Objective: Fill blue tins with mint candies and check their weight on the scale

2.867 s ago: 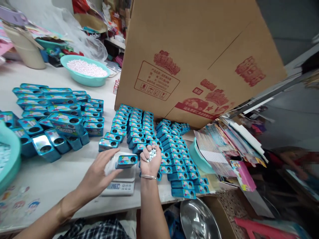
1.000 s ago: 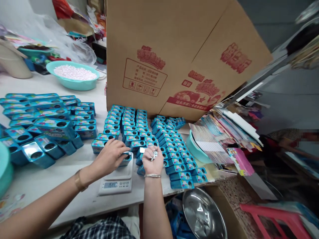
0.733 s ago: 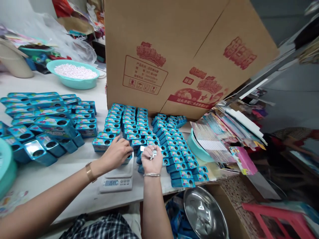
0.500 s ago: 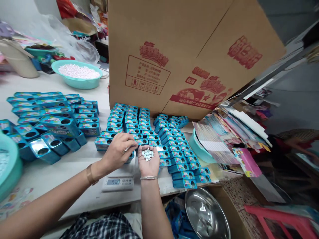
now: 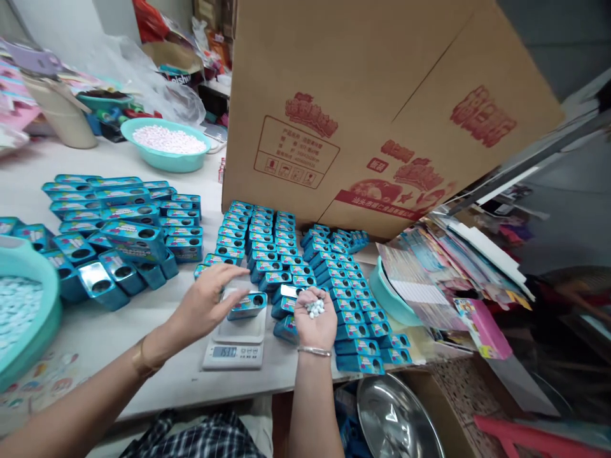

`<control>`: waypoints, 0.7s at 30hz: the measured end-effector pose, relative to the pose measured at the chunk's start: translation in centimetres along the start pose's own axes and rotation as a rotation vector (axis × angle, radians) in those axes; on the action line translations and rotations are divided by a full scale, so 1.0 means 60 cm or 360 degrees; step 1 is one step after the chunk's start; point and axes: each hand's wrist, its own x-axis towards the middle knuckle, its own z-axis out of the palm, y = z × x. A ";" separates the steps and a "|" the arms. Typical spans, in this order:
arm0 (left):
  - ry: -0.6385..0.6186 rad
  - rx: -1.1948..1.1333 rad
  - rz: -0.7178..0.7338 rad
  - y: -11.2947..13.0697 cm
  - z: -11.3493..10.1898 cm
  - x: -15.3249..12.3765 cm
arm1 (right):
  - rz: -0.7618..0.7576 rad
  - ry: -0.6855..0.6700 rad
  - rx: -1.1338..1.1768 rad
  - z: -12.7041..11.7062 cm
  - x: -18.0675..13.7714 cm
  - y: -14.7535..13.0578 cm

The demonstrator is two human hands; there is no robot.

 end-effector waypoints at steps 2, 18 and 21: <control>-0.0081 -0.0004 0.0024 -0.008 0.026 -0.013 | -0.0067 -0.0007 -0.0070 -0.003 0.002 -0.009; -0.0280 0.0555 -0.0151 -0.092 -0.041 -0.120 | 0.0166 0.0237 0.0339 -0.005 0.019 -0.004; -0.0298 0.0628 -0.0120 -0.127 -0.030 -0.110 | 0.0257 0.0229 0.0417 0.016 0.021 0.018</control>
